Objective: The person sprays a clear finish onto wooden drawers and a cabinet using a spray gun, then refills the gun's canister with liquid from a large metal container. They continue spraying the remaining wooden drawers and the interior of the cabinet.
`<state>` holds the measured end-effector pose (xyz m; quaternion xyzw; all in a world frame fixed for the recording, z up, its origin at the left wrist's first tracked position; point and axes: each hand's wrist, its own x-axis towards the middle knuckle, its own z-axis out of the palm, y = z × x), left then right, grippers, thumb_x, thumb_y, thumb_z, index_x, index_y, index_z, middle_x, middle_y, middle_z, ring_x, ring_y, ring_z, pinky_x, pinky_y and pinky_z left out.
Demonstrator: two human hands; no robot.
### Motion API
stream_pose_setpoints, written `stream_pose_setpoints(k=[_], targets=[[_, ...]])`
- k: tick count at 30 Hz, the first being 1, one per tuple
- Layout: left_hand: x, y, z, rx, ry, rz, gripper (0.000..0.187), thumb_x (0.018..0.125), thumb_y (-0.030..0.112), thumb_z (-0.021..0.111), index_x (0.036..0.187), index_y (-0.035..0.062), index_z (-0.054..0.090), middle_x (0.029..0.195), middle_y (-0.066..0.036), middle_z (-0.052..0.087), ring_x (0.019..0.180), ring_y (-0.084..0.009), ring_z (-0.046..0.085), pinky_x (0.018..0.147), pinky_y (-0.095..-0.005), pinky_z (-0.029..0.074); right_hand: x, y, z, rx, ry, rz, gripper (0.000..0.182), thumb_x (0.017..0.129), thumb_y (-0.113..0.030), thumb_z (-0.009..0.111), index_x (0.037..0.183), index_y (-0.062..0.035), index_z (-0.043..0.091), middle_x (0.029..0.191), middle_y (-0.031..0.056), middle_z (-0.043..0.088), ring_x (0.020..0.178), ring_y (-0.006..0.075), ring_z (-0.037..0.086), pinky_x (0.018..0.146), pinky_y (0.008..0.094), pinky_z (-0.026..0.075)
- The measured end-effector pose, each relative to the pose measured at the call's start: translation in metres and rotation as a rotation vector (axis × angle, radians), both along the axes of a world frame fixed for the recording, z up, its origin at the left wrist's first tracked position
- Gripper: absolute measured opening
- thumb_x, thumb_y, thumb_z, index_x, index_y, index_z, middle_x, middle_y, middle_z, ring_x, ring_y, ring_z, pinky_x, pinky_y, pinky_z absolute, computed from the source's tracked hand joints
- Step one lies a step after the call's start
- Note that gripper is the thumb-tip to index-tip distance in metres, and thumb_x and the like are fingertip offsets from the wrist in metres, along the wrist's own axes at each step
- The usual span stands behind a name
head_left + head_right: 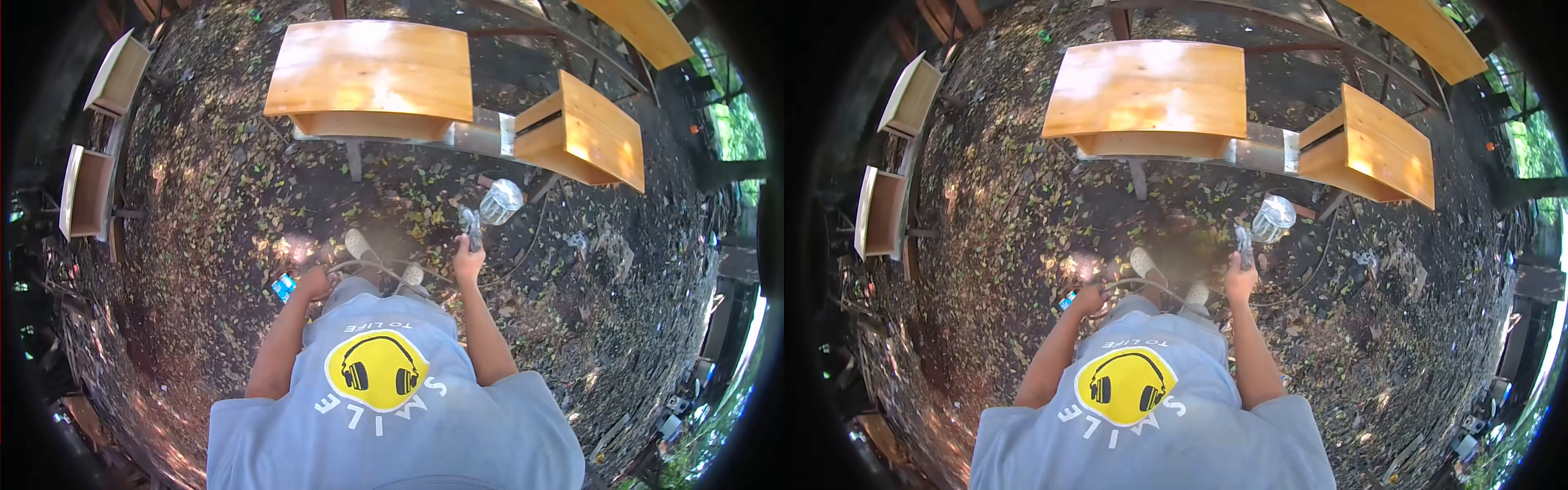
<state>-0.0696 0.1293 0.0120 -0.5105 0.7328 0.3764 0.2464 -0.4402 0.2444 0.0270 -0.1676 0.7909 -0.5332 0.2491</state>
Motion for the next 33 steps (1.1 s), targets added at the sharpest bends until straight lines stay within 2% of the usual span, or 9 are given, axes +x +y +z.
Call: stream_pose_setpoints(k=[1,4,5,10,13,16,25,28,33], targets=[[0.002,0.0,-0.003,-0.01,-0.02,-0.001,0.047,0.09,0.04,0.055,0.107,-0.0027,0.063,0.105,-0.028,0.064,0.101,-0.0409,0.062,0.088,-0.0486,0.048,-0.003,0.002,-0.004,-0.065,0.047,-0.055,0.024,0.095,-0.02,0.058,0.083,0.0002,0.063,0.07,0.0036,0.061,0.06,0.0096,0.054,0.055,0.0272,0.043],[0.016,0.004,-0.007,-0.094,-0.073,0.033,0.04,0.089,0.037,0.061,0.114,0.0062,0.061,0.1,-0.024,0.067,0.096,-0.0401,0.064,0.084,-0.0488,0.049,-0.019,0.014,0.017,-0.137,-0.374,-0.196,0.025,0.097,-0.024,0.057,0.082,-0.0036,0.057,0.066,0.0038,0.056,0.048,0.0095,0.049,0.042,0.0275,0.038],[0.022,0.004,-0.004,-0.081,-0.099,0.04,0.041,0.089,0.036,0.061,0.118,0.0067,0.06,0.102,-0.024,0.066,0.097,-0.0393,0.064,0.085,-0.0481,0.049,-0.02,0.014,0.032,-0.187,-0.483,-0.27,0.025,0.098,-0.028,0.054,0.087,-0.0053,0.051,0.064,0.0047,0.055,0.035,0.0099,0.038,0.032,0.0266,0.029],[0.03,0.022,0.015,-0.083,-0.13,0.079,0.043,0.089,0.037,0.059,0.118,0.0053,0.061,0.106,-0.024,0.066,0.099,-0.0387,0.064,0.086,-0.0471,0.05,-0.047,0.052,0.068,-0.541,-0.616,-0.197,0.035,0.099,-0.038,0.051,0.093,-0.0038,0.052,0.066,0.0054,0.052,0.039,0.01,0.038,0.036,0.0278,0.034],[0.039,0.035,-0.034,-0.077,-0.183,-0.118,0.042,0.089,0.036,0.059,0.108,-0.0008,0.064,0.099,-0.026,0.066,0.093,-0.0406,0.064,0.082,-0.047,0.05,-0.059,0.071,0.106,-0.63,-0.604,-0.037,0.043,0.098,-0.044,0.051,0.097,-0.0011,0.057,0.069,0.0037,0.053,0.044,0.0091,0.042,0.039,0.027,0.037],[0.015,0.058,-0.034,-0.115,-0.104,-0.104,0.045,0.09,0.039,0.055,0.105,-0.0018,0.064,0.099,-0.026,0.066,0.093,-0.0408,0.064,0.082,-0.0474,0.05,-0.06,0.082,0.139,-0.546,-0.5,-0.051,0.043,0.098,-0.042,0.052,0.1,-0.0001,0.059,0.069,0.0032,0.054,0.044,0.0089,0.042,0.041,0.026,0.038],[-0.052,0.077,-0.016,-0.043,-0.041,-0.09,0.045,0.088,0.037,0.059,0.106,-0.0032,0.066,0.106,-0.026,0.066,0.101,-0.0395,0.063,0.09,-0.0459,0.049,-0.047,0.103,0.131,-0.261,-0.363,-0.086,0.027,0.096,-0.023,0.058,0.084,0.0004,0.064,0.065,0.0037,0.06,0.039,0.0071,0.043,0.036,0.0251,0.035],[-0.05,0.074,-0.02,-0.039,0.002,-0.084,0.052,0.088,0.043,0.058,0.104,-0.0062,0.065,0.107,-0.032,0.062,0.107,-0.043,0.059,0.102,-0.0467,0.04,-0.049,0.103,0.123,-0.195,-0.315,-0.055,0.027,0.096,-0.022,0.059,0.083,0.0008,0.064,0.068,0.0043,0.062,0.039,0.0072,0.042,0.037,0.0249,0.036],[-0.048,0.076,-0.019,-0.053,-0.012,-0.039,0.053,0.088,0.045,0.058,0.107,-0.004,0.065,0.107,-0.03,0.063,0.106,-0.0428,0.06,0.103,-0.0467,0.04,-0.053,0.095,0.124,-0.183,-0.354,-0.097,0.029,0.095,-0.022,0.059,0.077,-0.0001,0.062,0.058,0.0023,0.054,0.036,0.009,0.041,0.034,0.0258,0.034]])
